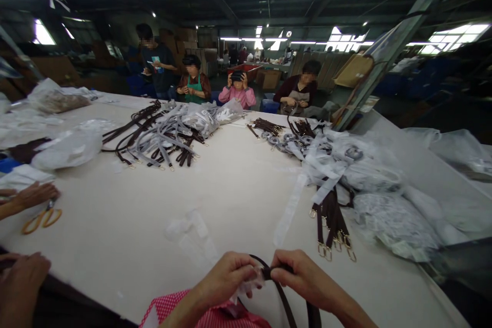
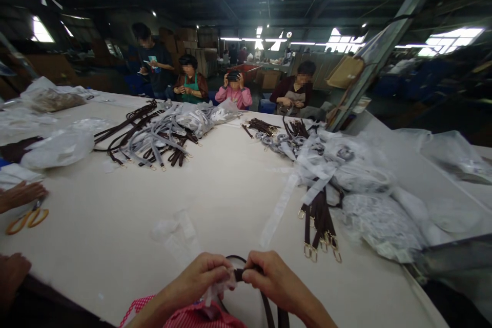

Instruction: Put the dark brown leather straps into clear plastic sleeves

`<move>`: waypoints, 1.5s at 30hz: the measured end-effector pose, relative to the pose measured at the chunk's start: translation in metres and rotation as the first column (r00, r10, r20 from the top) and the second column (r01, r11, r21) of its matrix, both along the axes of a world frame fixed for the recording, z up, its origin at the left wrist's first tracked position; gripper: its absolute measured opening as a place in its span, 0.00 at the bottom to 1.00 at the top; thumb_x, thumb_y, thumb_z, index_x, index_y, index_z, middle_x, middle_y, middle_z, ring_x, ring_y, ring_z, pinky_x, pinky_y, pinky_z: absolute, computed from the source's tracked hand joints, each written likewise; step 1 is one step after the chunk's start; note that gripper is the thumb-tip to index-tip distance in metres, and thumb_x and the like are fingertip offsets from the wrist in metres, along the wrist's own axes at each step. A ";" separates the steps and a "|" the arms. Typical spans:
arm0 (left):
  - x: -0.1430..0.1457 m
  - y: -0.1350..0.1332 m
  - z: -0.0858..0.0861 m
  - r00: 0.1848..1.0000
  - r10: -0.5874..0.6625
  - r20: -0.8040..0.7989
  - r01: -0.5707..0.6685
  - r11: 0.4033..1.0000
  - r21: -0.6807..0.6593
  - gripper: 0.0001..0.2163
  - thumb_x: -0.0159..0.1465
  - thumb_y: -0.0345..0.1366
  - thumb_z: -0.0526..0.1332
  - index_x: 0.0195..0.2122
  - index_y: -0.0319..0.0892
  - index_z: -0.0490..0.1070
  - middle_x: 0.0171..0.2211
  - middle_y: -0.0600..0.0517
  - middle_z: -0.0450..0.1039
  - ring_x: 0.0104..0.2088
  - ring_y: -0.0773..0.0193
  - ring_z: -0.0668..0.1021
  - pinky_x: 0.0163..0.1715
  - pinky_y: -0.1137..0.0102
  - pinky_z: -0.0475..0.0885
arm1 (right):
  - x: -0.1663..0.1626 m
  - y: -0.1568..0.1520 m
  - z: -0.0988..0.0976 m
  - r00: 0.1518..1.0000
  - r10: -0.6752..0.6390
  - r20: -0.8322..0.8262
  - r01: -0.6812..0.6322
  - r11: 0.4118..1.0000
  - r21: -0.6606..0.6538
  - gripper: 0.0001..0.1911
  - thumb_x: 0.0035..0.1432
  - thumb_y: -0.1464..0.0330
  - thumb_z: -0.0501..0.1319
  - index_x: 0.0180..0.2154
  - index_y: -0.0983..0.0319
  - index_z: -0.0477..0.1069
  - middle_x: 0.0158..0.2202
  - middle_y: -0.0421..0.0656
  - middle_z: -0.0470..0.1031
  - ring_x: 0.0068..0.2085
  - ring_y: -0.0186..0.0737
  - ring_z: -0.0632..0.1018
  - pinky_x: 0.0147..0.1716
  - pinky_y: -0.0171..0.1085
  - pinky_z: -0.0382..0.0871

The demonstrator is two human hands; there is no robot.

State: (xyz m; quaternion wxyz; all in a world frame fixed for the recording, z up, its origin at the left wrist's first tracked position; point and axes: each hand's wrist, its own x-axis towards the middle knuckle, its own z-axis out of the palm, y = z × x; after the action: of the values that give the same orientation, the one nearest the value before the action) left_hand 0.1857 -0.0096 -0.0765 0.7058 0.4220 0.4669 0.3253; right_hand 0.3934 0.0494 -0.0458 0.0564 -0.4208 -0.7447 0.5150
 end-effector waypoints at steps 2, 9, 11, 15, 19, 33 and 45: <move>0.002 0.000 0.000 1.000 0.019 0.022 -0.019 1.000 0.016 0.15 0.54 0.43 0.59 0.34 0.36 0.76 0.29 0.50 0.75 0.25 0.67 0.73 0.29 0.70 0.67 | -0.003 0.000 0.001 0.999 -0.026 -0.029 0.025 0.999 -0.032 0.07 0.52 0.68 0.57 0.27 0.63 0.73 0.22 0.36 0.69 0.26 0.32 0.66 0.28 0.33 0.57; 0.005 0.001 -0.006 0.999 0.044 -0.019 -0.043 0.998 0.053 0.09 0.52 0.35 0.59 0.30 0.37 0.74 0.24 0.54 0.75 0.24 0.69 0.72 0.28 0.72 0.67 | -0.001 0.002 0.000 0.997 -0.060 -0.041 0.054 0.990 -0.127 0.05 0.49 0.69 0.59 0.25 0.63 0.71 0.21 0.36 0.71 0.26 0.32 0.67 0.27 0.33 0.56; 0.008 0.004 -0.009 0.994 0.107 -0.023 -0.106 0.993 0.043 0.07 0.50 0.35 0.60 0.29 0.38 0.72 0.23 0.55 0.74 0.23 0.68 0.73 0.26 0.72 0.66 | 0.001 0.004 0.003 0.997 -0.066 -0.026 0.062 0.989 -0.132 0.05 0.49 0.69 0.58 0.26 0.63 0.71 0.21 0.36 0.70 0.25 0.32 0.66 0.26 0.33 0.55; 0.017 0.009 -0.013 0.977 0.210 0.031 -0.209 0.978 -0.007 0.07 0.47 0.37 0.61 0.27 0.40 0.67 0.19 0.55 0.73 0.20 0.65 0.75 0.23 0.72 0.65 | 0.004 0.004 0.008 0.997 -0.068 -0.033 0.064 0.992 -0.111 0.05 0.50 0.68 0.58 0.26 0.63 0.70 0.21 0.36 0.71 0.25 0.32 0.67 0.26 0.33 0.56; 0.025 0.011 -0.014 0.975 0.221 0.019 -0.222 0.975 0.034 0.06 0.49 0.36 0.59 0.26 0.40 0.67 0.19 0.54 0.74 0.21 0.67 0.74 0.24 0.73 0.64 | 0.005 0.001 0.008 0.996 -0.092 -0.021 0.091 0.995 -0.051 0.05 0.50 0.69 0.58 0.25 0.62 0.71 0.21 0.36 0.71 0.27 0.33 0.68 0.28 0.33 0.57; 0.024 0.027 -0.008 0.971 0.119 -0.206 -0.071 0.972 0.222 0.03 0.49 0.34 0.58 0.22 0.41 0.66 0.21 0.57 0.65 0.26 0.68 0.68 0.28 0.71 0.60 | -0.013 -0.004 -0.013 0.979 -0.163 -0.123 0.142 0.977 -0.162 0.14 0.44 0.70 0.56 0.34 0.63 0.75 0.22 0.35 0.66 0.27 0.33 0.68 0.28 0.33 0.58; -0.027 0.058 0.024 0.987 -0.104 -0.125 0.126 0.975 0.181 0.12 0.55 0.41 0.61 0.39 0.41 0.71 0.33 0.54 0.73 0.35 0.66 0.72 0.37 0.71 0.66 | 0.003 0.000 -0.003 0.940 -0.252 -0.230 0.184 0.942 -0.282 0.13 0.55 0.59 0.60 0.32 0.64 0.69 0.22 0.34 0.63 0.21 0.27 0.58 0.22 0.33 0.46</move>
State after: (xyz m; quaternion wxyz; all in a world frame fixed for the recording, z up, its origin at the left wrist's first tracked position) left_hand 0.1587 0.0486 -0.0522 0.6523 0.5312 0.4487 0.3017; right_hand 0.3963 0.0496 -0.0484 0.1570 -0.4330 -0.6061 0.6485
